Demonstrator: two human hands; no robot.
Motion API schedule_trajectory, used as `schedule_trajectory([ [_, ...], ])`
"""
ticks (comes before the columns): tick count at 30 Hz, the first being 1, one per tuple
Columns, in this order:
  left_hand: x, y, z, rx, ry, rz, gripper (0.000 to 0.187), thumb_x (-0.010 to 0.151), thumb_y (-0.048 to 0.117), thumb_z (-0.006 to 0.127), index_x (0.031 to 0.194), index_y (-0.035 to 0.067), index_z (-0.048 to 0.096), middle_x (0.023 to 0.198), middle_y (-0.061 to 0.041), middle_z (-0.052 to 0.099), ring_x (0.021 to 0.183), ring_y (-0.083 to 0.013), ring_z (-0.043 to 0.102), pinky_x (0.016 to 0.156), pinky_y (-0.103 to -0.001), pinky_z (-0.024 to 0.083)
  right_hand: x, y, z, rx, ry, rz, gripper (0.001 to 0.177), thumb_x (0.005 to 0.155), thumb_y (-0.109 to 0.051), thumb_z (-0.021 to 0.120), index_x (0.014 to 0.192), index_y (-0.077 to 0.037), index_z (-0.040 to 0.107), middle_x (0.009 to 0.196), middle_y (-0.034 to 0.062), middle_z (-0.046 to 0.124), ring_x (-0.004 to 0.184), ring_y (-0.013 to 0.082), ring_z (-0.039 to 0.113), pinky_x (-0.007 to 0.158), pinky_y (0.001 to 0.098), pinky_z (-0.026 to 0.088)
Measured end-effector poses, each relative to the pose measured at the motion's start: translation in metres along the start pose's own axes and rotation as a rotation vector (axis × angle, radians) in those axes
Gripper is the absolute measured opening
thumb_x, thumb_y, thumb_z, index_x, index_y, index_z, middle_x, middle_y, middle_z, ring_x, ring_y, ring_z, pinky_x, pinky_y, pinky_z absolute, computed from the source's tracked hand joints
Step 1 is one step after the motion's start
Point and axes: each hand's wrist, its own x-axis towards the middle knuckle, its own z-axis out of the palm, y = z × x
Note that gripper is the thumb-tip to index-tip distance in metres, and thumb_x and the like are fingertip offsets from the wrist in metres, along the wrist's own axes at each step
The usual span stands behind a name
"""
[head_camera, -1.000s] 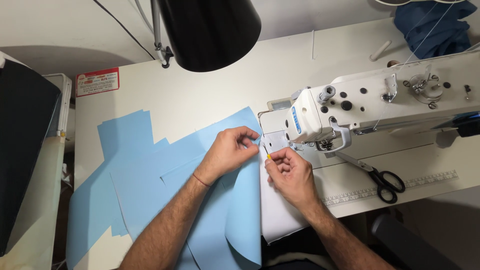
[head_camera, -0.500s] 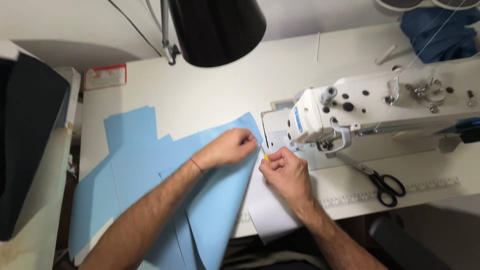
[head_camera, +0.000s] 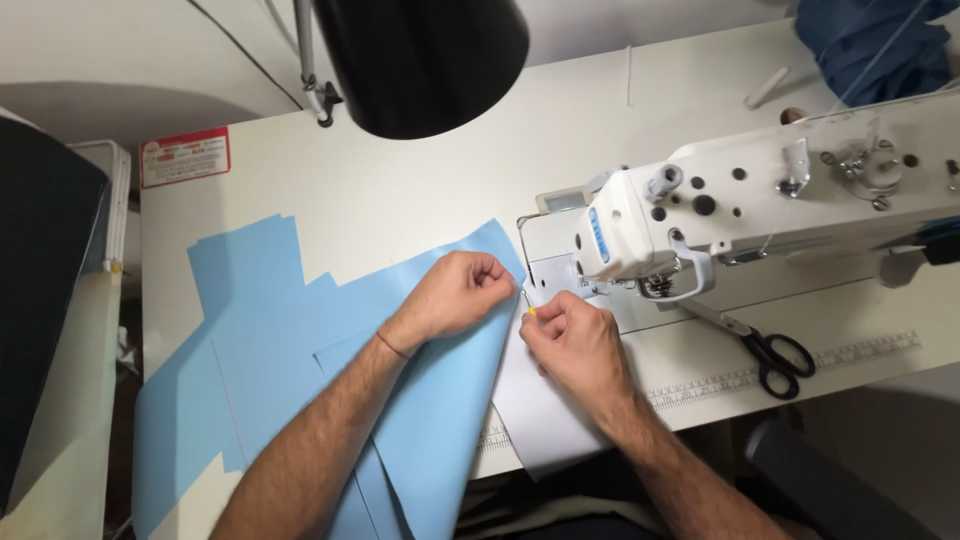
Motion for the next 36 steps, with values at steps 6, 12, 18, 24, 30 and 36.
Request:
schedule_trajectory([
  [6, -0.001, -0.003, 0.004, -0.048, 0.037, -0.019, 0.022, 0.08, 0.03, 0.079, 0.077, 0.009, 0.075, 0.056, 0.001, 0.063, 0.056, -0.0112, 0.059, 0.056, -0.027, 0.052, 0.001, 0.01, 0.006, -0.236, 0.049, -0.069, 0.029, 0.089, -0.036, 0.068, 0.092, -0.008, 0.073, 0.064, 0.0056, 0.076, 0.064, 0.0317, 0.074, 0.062, 0.0409, 0.055],
  [12, -0.013, 0.009, 0.003, -0.114, 0.035, -0.041, 0.015, 0.078, 0.022, 0.076, 0.081, 0.008, 0.076, 0.059, 0.0, 0.065, 0.056, -0.0077, 0.057, 0.057, -0.024, 0.051, -0.01, 0.008, -0.006, -0.096, 0.068, -0.079, 0.016, 0.09, -0.023, 0.067, 0.091, -0.011, 0.076, 0.057, 0.0079, 0.071, 0.047, 0.0217, 0.061, 0.05, 0.036, 0.051],
  [18, -0.014, 0.013, 0.003, -0.122, 0.053, -0.034, 0.012, 0.08, 0.018, 0.074, 0.083, 0.007, 0.077, 0.06, 0.0, 0.067, 0.055, -0.0063, 0.056, 0.055, -0.023, 0.051, -0.02, 0.02, 0.006, 0.513, -0.211, 0.099, 0.039, 0.102, -0.019, 0.05, 0.125, 0.012, 0.056, 0.093, 0.0331, 0.078, 0.072, 0.0314, 0.079, 0.056, 0.0366, 0.066],
  [24, -0.017, 0.018, 0.003, -0.152, 0.051, -0.042, 0.013, 0.079, 0.017, 0.073, 0.086, 0.007, 0.077, 0.063, -0.001, 0.068, 0.056, -0.0061, 0.056, 0.056, -0.024, 0.049, -0.009, 0.0, 0.006, 0.419, -0.258, 0.121, 0.031, 0.101, -0.013, 0.05, 0.113, 0.014, 0.059, 0.083, 0.0325, 0.077, 0.061, 0.0337, 0.078, 0.048, 0.0386, 0.066],
  [30, -0.015, 0.015, 0.001, -0.181, 0.054, -0.031, 0.013, 0.079, 0.017, 0.072, 0.086, 0.007, 0.078, 0.064, -0.001, 0.068, 0.055, -0.0053, 0.056, 0.055, -0.024, 0.05, -0.007, 0.003, 0.01, 0.38, -0.257, 0.119, 0.031, 0.1, -0.013, 0.052, 0.112, 0.013, 0.061, 0.082, 0.0314, 0.077, 0.061, 0.0331, 0.078, 0.049, 0.0388, 0.067],
  [36, -0.016, 0.017, 0.0, -0.196, 0.045, -0.041, 0.014, 0.079, 0.016, 0.072, 0.088, 0.006, 0.078, 0.063, -0.001, 0.067, 0.056, -0.005, 0.055, 0.055, -0.023, 0.049, -0.007, 0.004, 0.007, 0.367, -0.261, 0.103, 0.031, 0.1, -0.014, 0.051, 0.112, 0.014, 0.061, 0.08, 0.0313, 0.077, 0.061, 0.0321, 0.078, 0.049, 0.0379, 0.067],
])
